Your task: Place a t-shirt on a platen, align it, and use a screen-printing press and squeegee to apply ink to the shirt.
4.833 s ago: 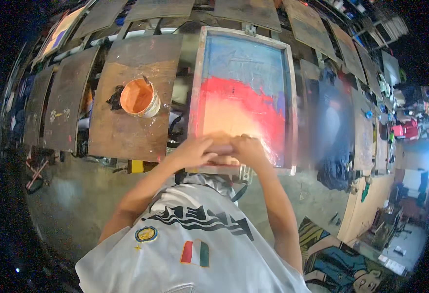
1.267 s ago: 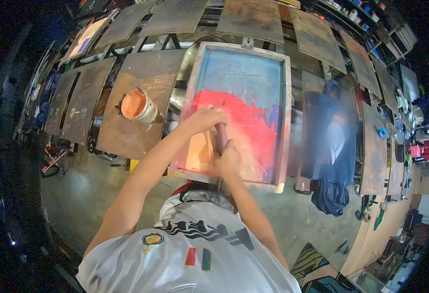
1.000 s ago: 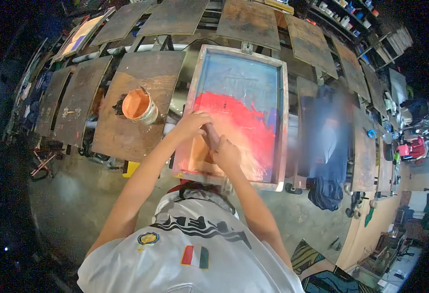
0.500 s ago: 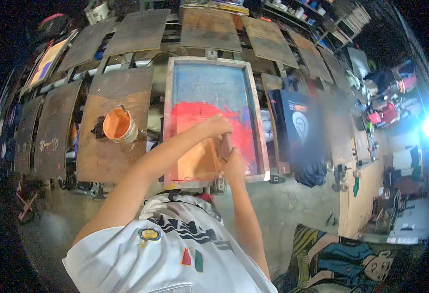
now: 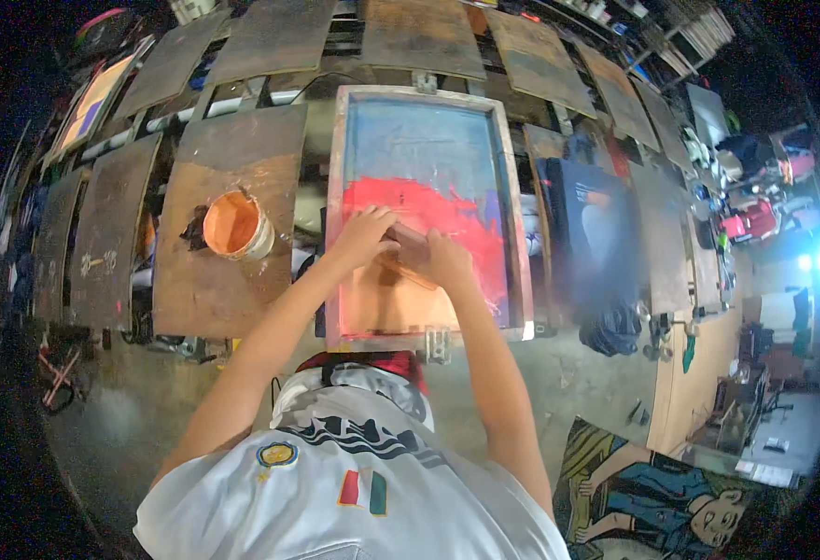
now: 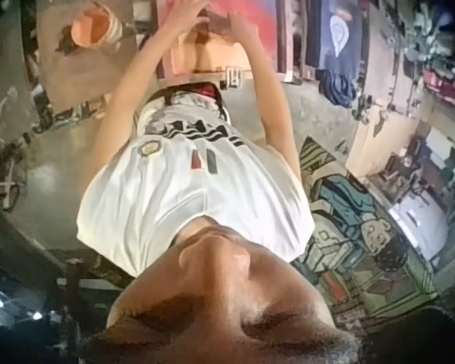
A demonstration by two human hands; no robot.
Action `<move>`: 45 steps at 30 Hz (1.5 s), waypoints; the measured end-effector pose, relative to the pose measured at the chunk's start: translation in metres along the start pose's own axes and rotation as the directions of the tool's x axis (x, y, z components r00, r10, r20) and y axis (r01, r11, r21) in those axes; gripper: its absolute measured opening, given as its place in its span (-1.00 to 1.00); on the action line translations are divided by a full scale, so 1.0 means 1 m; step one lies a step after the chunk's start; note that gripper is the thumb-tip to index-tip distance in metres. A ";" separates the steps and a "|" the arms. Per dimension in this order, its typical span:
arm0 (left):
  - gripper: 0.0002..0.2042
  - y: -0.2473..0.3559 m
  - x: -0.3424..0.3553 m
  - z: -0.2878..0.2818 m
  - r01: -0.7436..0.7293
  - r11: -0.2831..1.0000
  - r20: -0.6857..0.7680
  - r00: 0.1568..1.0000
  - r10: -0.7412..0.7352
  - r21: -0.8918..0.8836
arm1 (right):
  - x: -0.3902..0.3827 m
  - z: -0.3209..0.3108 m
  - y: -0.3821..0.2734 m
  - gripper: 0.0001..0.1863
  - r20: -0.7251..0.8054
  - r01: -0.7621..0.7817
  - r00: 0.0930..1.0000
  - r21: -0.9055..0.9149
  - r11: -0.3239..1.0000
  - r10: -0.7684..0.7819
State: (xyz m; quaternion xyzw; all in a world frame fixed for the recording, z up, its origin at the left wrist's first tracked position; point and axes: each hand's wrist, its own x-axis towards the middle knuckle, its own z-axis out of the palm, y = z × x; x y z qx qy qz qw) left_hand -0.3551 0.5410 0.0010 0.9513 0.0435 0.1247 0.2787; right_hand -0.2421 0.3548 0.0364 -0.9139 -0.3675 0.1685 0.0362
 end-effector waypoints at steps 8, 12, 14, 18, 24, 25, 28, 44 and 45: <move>-0.51 0.028 -0.093 0.009 0.366 0.929 -0.283 0.897 -0.339 0.049 | 0.063 0.052 -0.016 -0.50 -0.014 0.588 0.789 -0.275 0.761 -0.615; -0.53 0.045 -0.108 0.009 0.442 0.897 -0.382 0.828 -0.410 -0.006 | 0.060 0.026 -0.044 -0.52 0.172 0.633 0.773 -0.280 0.722 -0.611; -0.54 0.042 -0.105 0.008 0.443 0.896 -0.405 0.823 -0.398 0.020 | 0.057 0.018 -0.035 -0.52 0.151 0.690 0.723 -0.182 0.700 -0.674; -0.56 0.036 -0.077 -0.006 0.350 0.931 -0.309 0.901 -0.305 0.101 | 0.038 -0.005 -0.006 -0.50 0.061 0.707 0.707 -0.046 0.706 -0.704; -0.53 0.036 0.016 0.011 0.084 0.924 -0.041 0.996 -0.074 0.374 | 0.003 -0.021 0.051 -0.46 -0.006 0.418 0.908 -0.030 0.908 -0.418; -0.51 0.043 0.031 0.019 -0.001 0.923 0.028 1.000 -0.010 0.385 | -0.003 -0.021 0.063 -0.46 -0.017 0.341 0.940 -0.014 0.940 -0.341; -0.50 0.079 0.071 0.043 -0.093 0.943 0.205 0.978 0.027 0.318 | -0.024 -0.013 0.109 -0.45 -0.011 0.217 0.976 0.029 0.976 -0.217; -0.52 0.042 0.032 0.025 -0.001 0.928 0.107 0.993 -0.042 0.372 | -0.048 0.037 0.020 -0.54 -0.081 0.106 0.994 0.424 0.899 -0.079; -0.52 0.029 0.025 0.021 0.079 0.926 0.113 0.985 -0.130 0.370 | -0.041 0.036 0.009 -0.52 -0.031 0.088 0.996 0.405 0.910 -0.083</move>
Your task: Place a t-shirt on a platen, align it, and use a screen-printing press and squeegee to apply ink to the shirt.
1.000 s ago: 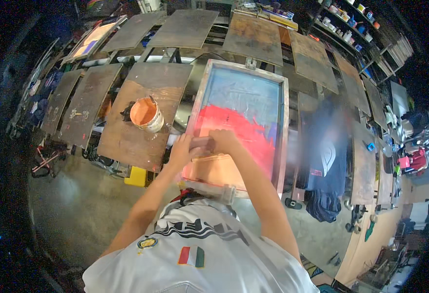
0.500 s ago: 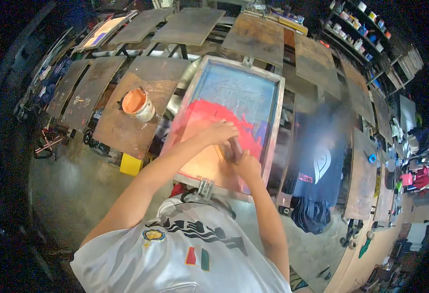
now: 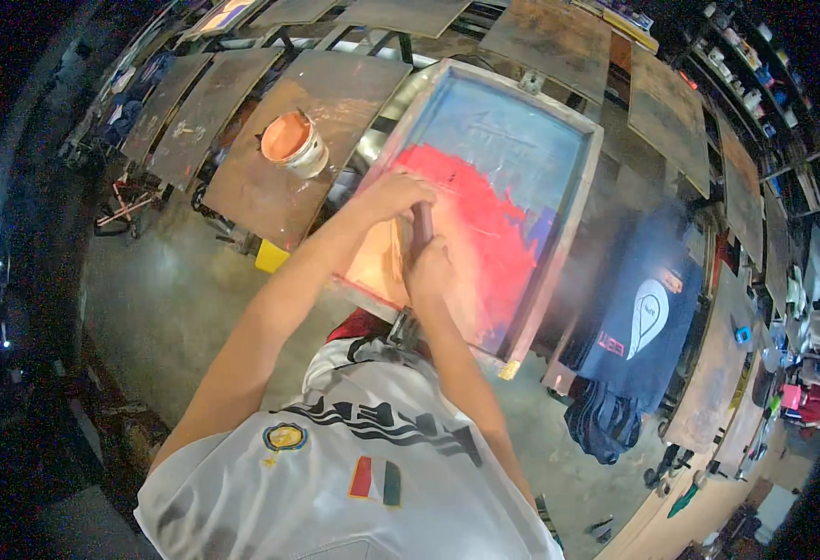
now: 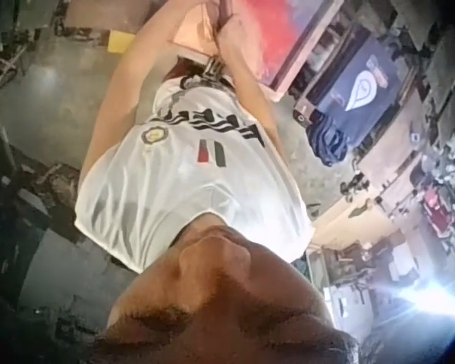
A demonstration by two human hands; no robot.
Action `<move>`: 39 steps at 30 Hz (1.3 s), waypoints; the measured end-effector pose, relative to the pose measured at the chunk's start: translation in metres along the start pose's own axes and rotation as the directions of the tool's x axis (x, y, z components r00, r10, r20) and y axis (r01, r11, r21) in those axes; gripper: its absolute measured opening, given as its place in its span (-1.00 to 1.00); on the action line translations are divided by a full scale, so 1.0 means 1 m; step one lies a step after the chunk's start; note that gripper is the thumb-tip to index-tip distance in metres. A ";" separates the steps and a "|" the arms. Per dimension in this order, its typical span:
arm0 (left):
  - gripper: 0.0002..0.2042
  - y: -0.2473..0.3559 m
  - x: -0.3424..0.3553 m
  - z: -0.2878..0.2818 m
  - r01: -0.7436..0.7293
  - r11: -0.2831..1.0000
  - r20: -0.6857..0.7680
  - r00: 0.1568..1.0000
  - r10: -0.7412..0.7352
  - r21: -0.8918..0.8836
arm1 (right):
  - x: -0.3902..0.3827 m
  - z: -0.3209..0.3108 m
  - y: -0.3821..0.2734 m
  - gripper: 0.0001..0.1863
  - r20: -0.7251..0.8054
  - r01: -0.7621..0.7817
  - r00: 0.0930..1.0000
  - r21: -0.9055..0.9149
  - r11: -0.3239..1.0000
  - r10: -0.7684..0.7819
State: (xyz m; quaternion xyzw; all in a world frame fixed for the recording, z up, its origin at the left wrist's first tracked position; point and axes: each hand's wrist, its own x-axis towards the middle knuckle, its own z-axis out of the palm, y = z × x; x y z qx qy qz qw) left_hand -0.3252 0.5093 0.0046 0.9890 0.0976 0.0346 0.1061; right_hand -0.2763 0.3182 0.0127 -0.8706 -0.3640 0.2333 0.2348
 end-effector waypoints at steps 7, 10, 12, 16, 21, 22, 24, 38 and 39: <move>-0.49 -0.037 -0.001 0.008 0.083 0.938 0.038 0.996 -0.074 -0.336 | 0.026 0.003 0.002 -0.46 0.086 0.127 0.989 -0.135 0.983 -0.116; -0.45 -0.006 0.011 0.004 -0.014 1.000 0.069 0.998 0.013 0.014 | 0.024 -0.037 0.025 -0.45 0.164 0.086 0.985 -0.217 0.972 -0.050; -0.43 0.024 0.024 0.007 -0.158 0.986 -0.034 0.987 0.156 -0.046 | 0.009 -0.071 0.036 -0.44 0.169 0.008 0.985 -0.209 0.978 0.027; -0.46 0.068 0.049 0.028 -0.255 0.950 -0.015 0.966 0.257 -0.179 | -0.027 -0.061 0.070 -0.39 0.046 -0.095 0.994 -0.110 0.989 0.100; -0.54 0.072 0.052 0.010 -0.406 0.909 0.155 0.896 0.417 -0.096 | -0.062 -0.019 0.028 -0.40 -0.225 -0.261 0.945 -0.073 0.963 0.239; -0.54 0.065 0.051 0.008 -0.419 0.902 0.158 0.888 0.431 -0.106 | -0.059 -0.010 0.022 -0.41 -0.233 -0.241 0.946 -0.046 0.970 0.224; -0.54 0.045 0.048 0.005 -0.421 0.906 0.231 0.879 0.417 -0.036 | -0.053 0.006 0.004 -0.43 -0.259 -0.231 0.941 -0.027 0.972 0.217; -0.57 -0.048 0.021 -0.017 -0.519 0.852 -0.052 0.854 0.517 -0.060 | -0.011 0.038 -0.047 -0.38 -0.315 -0.197 0.932 -0.018 0.980 0.181; -0.54 -0.052 0.019 -0.019 -0.515 0.856 -0.059 0.857 0.513 -0.035 | -0.009 0.028 -0.044 -0.40 -0.284 -0.121 0.955 -0.100 0.988 0.088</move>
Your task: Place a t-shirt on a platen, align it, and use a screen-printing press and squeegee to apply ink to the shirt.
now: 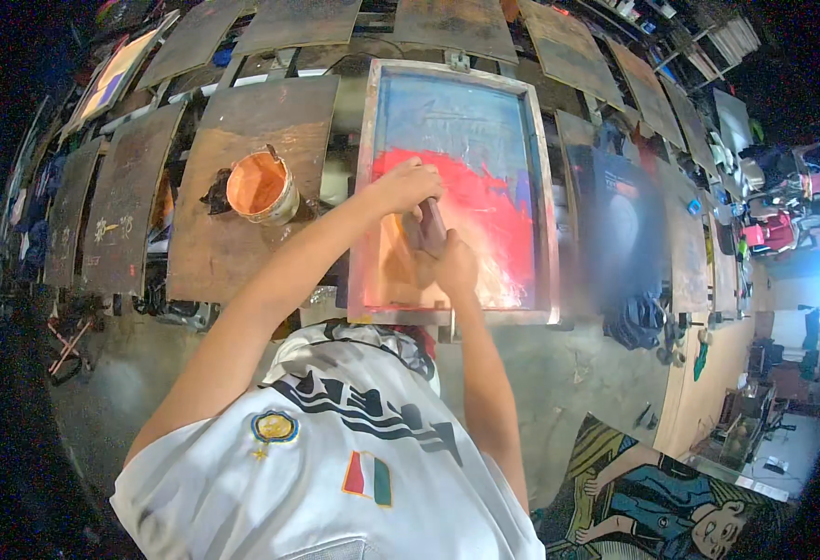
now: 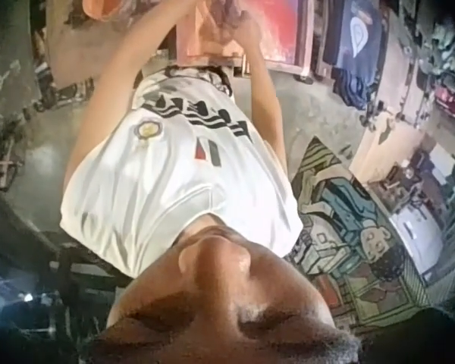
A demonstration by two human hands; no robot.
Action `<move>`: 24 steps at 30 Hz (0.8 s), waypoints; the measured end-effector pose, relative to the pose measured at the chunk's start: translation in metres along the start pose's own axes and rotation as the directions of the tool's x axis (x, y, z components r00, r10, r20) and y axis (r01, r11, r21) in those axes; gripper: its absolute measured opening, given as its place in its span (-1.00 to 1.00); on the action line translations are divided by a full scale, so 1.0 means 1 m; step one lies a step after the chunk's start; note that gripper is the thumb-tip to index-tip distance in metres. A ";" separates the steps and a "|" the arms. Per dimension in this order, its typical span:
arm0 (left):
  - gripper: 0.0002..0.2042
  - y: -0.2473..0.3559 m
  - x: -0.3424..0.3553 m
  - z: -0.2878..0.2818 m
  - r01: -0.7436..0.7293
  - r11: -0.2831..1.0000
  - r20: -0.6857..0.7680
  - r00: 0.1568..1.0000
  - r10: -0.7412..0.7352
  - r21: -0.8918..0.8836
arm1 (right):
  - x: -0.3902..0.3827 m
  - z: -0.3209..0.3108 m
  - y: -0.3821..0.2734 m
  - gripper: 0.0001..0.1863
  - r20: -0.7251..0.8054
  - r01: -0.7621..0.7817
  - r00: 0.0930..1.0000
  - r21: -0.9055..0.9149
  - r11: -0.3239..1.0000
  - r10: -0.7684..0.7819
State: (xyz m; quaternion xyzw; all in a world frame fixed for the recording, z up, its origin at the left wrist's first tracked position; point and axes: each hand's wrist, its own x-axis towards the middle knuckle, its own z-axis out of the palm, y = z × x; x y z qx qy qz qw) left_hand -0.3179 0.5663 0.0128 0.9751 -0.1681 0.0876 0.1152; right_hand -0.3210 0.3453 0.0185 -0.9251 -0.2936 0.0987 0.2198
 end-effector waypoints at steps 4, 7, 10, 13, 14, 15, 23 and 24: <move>-0.55 0.035 -0.025 -0.033 0.070 0.998 -0.054 0.996 -0.070 -0.003 | -0.003 -0.048 0.002 -0.44 0.055 0.210 0.977 -0.136 0.968 -0.204; -0.57 0.055 -0.064 -0.036 0.119 0.988 -0.103 0.986 -0.129 -0.100 | -0.007 -0.073 -0.012 -0.52 0.162 0.345 0.932 -0.132 0.929 -0.324; -0.54 0.081 -0.101 -0.024 0.310 0.718 0.048 0.931 -0.361 -0.624 | -0.008 -0.070 -0.008 -0.56 0.344 0.483 0.841 -0.133 0.865 -0.417; -0.50 0.115 -0.129 -0.021 0.347 0.817 0.029 0.926 -0.377 -0.460 | -0.010 -0.056 -0.003 -0.56 0.476 0.574 0.755 -0.146 0.806 -0.452; -0.48 0.119 -0.135 -0.014 0.386 0.800 0.021 0.905 -0.424 -0.459 | -0.008 -0.049 -0.002 -0.56 0.528 0.602 0.716 -0.135 0.787 -0.457; -0.48 0.121 -0.138 -0.011 0.395 0.796 0.020 0.900 -0.435 -0.459 | -0.005 -0.044 -0.006 -0.56 0.530 0.622 0.705 -0.143 0.770 -0.471; -0.46 0.098 -0.140 0.010 0.444 0.845 0.017 0.888 -0.460 -0.299 | 0.007 -0.026 -0.014 -0.53 0.428 0.542 0.812 -0.300 0.785 -0.397; -0.46 0.098 -0.138 0.008 0.437 0.846 0.018 0.891 -0.453 -0.305 | 0.004 -0.026 -0.015 -0.55 0.351 0.558 0.820 -0.314 0.768 -0.452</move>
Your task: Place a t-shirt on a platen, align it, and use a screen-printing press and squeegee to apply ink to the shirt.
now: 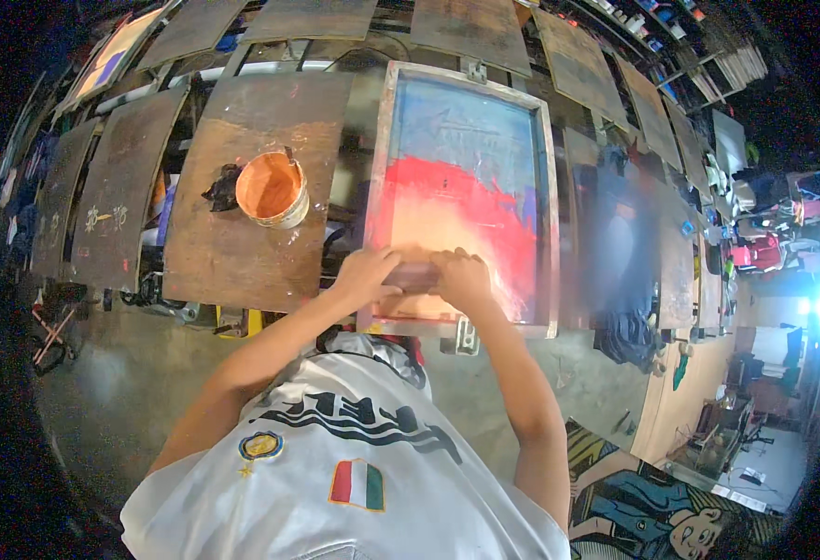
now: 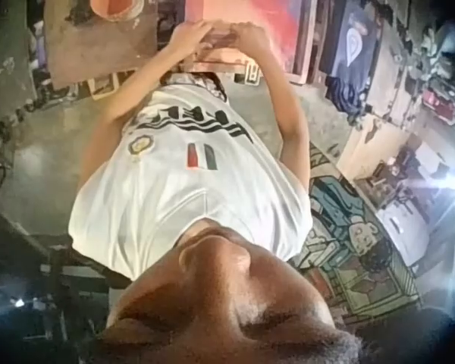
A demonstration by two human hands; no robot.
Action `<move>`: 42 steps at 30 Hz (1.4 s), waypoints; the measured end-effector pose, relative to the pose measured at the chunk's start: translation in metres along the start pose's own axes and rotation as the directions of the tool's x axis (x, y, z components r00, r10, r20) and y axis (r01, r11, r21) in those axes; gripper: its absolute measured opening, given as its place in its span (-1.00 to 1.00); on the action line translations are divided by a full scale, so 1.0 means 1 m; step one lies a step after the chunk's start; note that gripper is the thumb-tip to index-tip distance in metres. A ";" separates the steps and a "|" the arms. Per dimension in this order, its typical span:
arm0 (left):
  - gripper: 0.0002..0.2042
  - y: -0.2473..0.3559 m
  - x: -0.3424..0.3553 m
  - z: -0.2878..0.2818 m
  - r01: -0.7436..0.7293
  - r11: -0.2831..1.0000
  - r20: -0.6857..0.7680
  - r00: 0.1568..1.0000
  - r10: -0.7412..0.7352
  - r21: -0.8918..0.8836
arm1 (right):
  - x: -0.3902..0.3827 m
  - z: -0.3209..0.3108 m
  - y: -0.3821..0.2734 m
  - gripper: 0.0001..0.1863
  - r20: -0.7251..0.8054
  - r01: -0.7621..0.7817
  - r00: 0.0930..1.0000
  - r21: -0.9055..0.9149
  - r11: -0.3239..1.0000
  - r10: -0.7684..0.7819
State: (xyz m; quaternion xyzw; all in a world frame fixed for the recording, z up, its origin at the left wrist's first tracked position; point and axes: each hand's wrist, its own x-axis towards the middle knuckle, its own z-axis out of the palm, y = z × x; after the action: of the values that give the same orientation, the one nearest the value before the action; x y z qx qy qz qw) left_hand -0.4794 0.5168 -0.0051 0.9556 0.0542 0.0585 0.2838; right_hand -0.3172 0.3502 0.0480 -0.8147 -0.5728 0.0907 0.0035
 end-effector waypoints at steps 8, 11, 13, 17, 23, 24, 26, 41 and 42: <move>-0.51 0.011 0.021 -0.021 0.036 0.997 -0.062 0.997 -0.040 -0.068 | -0.003 0.006 0.002 -0.62 -0.076 -0.091 0.993 -0.054 0.994 0.087; -0.53 0.029 0.000 -0.002 0.004 0.988 -0.067 0.998 -0.014 -0.152 | -0.021 -0.003 0.004 -0.61 0.117 -0.032 0.993 -0.015 0.999 0.034; -0.53 0.042 -0.020 -0.004 -0.068 0.986 -0.108 0.993 0.052 -0.151 | -0.030 -0.003 0.003 -0.60 0.174 0.003 0.985 0.028 1.000 -0.007; -0.53 0.044 -0.007 -0.007 0.021 0.994 -0.079 0.996 -0.030 -0.105 | -0.032 -0.004 0.007 -0.62 0.118 0.015 0.993 -0.001 1.000 -0.015; -0.65 0.019 0.001 0.000 0.008 1.000 -0.279 0.960 -0.007 0.001 | -0.008 0.006 0.012 -0.55 -0.119 0.121 0.985 -0.070 0.990 -0.128; -0.68 0.018 0.005 -0.004 0.002 0.998 -0.341 0.940 0.020 0.064 | -0.005 0.004 0.006 -0.57 -0.195 0.097 0.975 -0.069 0.993 -0.109; -0.68 0.019 0.012 -0.011 0.020 0.998 -0.303 0.953 -0.002 0.056 | -0.008 0.002 0.005 -0.59 -0.271 0.073 0.958 -0.069 0.995 -0.089; -0.58 0.056 -0.012 0.027 0.099 0.986 -0.339 0.939 -0.048 0.135 | -0.039 0.000 0.027 -0.69 -0.259 0.242 0.936 -0.011 0.970 -0.236; -0.58 0.051 -0.008 0.024 0.086 0.986 -0.323 0.946 -0.035 0.145 | -0.032 0.008 0.025 -0.69 -0.269 0.227 0.938 0.002 0.974 -0.218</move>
State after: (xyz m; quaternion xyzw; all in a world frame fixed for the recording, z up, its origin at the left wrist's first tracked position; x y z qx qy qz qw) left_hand -0.4805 0.4607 0.0025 0.9508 0.1332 0.1990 0.1968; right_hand -0.3053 0.3107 0.0416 -0.7494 -0.6538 -0.0115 0.1041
